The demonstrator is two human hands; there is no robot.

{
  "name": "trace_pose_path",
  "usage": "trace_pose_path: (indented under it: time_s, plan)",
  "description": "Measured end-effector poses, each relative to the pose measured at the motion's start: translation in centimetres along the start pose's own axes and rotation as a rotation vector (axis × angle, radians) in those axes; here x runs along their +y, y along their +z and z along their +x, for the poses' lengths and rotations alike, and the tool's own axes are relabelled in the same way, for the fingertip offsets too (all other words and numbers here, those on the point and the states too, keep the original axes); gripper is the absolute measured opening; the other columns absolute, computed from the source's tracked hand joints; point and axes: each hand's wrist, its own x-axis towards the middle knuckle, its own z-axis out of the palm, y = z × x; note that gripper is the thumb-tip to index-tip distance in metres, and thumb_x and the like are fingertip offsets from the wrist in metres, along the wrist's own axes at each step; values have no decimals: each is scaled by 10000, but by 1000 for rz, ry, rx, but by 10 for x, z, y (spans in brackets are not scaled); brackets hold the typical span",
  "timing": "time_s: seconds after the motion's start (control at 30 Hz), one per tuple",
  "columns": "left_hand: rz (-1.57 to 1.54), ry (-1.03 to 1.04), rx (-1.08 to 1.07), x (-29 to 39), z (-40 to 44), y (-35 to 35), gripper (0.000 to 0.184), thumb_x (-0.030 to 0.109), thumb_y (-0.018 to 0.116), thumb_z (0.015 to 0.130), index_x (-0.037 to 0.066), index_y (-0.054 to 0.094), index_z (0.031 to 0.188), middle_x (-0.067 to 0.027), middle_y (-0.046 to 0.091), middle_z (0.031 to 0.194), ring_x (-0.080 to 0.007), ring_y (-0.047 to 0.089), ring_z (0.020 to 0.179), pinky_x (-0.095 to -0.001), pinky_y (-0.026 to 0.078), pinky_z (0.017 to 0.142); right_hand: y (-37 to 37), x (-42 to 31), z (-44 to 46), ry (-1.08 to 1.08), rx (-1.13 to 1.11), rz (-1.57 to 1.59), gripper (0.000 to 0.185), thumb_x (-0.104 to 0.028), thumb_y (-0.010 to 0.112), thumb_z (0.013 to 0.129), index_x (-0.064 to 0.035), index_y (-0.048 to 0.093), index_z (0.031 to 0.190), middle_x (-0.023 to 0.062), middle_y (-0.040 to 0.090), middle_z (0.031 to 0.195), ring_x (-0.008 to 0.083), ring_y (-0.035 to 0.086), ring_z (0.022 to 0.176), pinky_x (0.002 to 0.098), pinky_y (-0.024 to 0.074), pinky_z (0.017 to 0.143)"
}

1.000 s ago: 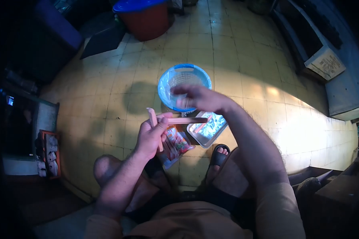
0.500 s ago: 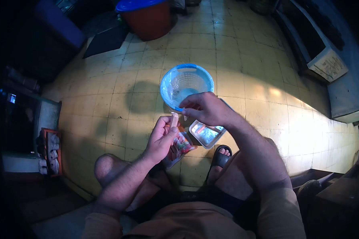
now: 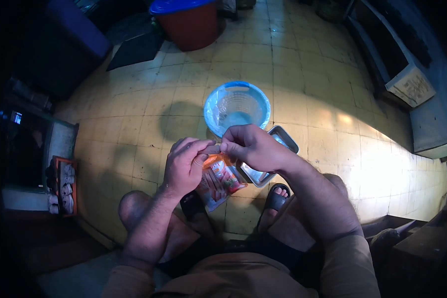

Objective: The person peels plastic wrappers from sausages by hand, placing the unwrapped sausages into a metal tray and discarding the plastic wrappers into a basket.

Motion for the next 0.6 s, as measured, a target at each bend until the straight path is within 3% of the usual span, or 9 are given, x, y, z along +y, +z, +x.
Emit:
trace_pose_path:
  time_s: [0.03, 0.1, 0.13, 0.2, 0.27, 0.33, 0.4, 0.47, 0.6]
  plan:
    - [54, -9, -3, -5, 0, -3, 217, -2, 610, 820, 44, 664, 1025, -114, 643, 927, -309, 620, 875, -392, 495, 751, -1, -1, -2, -3, -4, -2, 129, -136, 615, 941, -9, 604, 921, 65, 640, 777, 150, 637, 712, 287, 514, 626]
    - [89, -109, -28, -20, -2, -11, 215, 4, 573, 889, 33, 662, 1081, -109, 672, 989, -258, 643, 917, -361, 514, 823, -6, -5, -8, -83, -78, 715, 136, -172, 588, 969, -42, 575, 933, 52, 621, 789, 144, 627, 720, 288, 519, 623]
    - [94, -115, -19, -25, -6, -9, 215, 4, 573, 889, 33, 662, 1081, -109, 672, 989, -258, 643, 917, -361, 514, 823, -11, -13, -10, -129, 0, 736, 137, -192, 607, 959, -65, 565, 930, 43, 605, 768, 145, 620, 715, 292, 520, 613]
    - [-418, -295, 136, -28, -10, -11, 206, 58, 545, 956, 22, 631, 1140, -113, 663, 1037, -222, 644, 971, -367, 522, 869, -24, -15, -10, -164, 110, 586, 147, -200, 610, 959, -65, 570, 917, 39, 601, 765, 141, 613, 708, 291, 515, 627]
    - [-559, -418, 53, -21, -11, -16, 231, 110, 524, 990, 28, 550, 1205, -123, 637, 1103, -219, 629, 1042, -401, 506, 930, -28, -5, -3, -187, 98, 460, 166, -208, 629, 951, -47, 592, 959, 39, 617, 807, 117, 603, 742, 282, 515, 684]
    - [-1361, -597, 174, -10, -12, -11, 213, 136, 531, 993, 54, 474, 1181, -155, 614, 1156, -276, 617, 1099, -427, 487, 980, -17, 1, 2, -4, 38, 90, 229, -204, 660, 934, -9, 605, 1039, 42, 637, 882, 104, 598, 822, 270, 506, 766]
    - [-1469, -597, 198, -10, -12, -9, 271, 155, 552, 984, 96, 408, 1207, -172, 597, 1195, -323, 588, 1140, -482, 443, 1030, 1, 7, 3, 7, -69, 38, 292, -139, 702, 898, 19, 602, 1123, 46, 649, 962, 107, 601, 951, 264, 492, 855]
    - [-1595, -606, 331, -8, -8, -7, 210, 152, 553, 982, 110, 439, 1153, -177, 587, 1221, -322, 556, 1188, -483, 426, 1045, 22, 16, 3, -126, 36, 125, 274, -87, 687, 899, 14, 600, 1138, 57, 661, 981, 105, 614, 954, 257, 505, 857]
    - [-1560, -678, 269, -14, -10, -9, 230, 110, 602, 942, 120, 471, 1131, -163, 573, 1258, -289, 559, 1174, -438, 441, 1014, 27, 12, 1, -221, 296, -20, 253, -52, 663, 907, 13, 603, 1144, 66, 670, 1001, 102, 626, 940, 254, 520, 850]
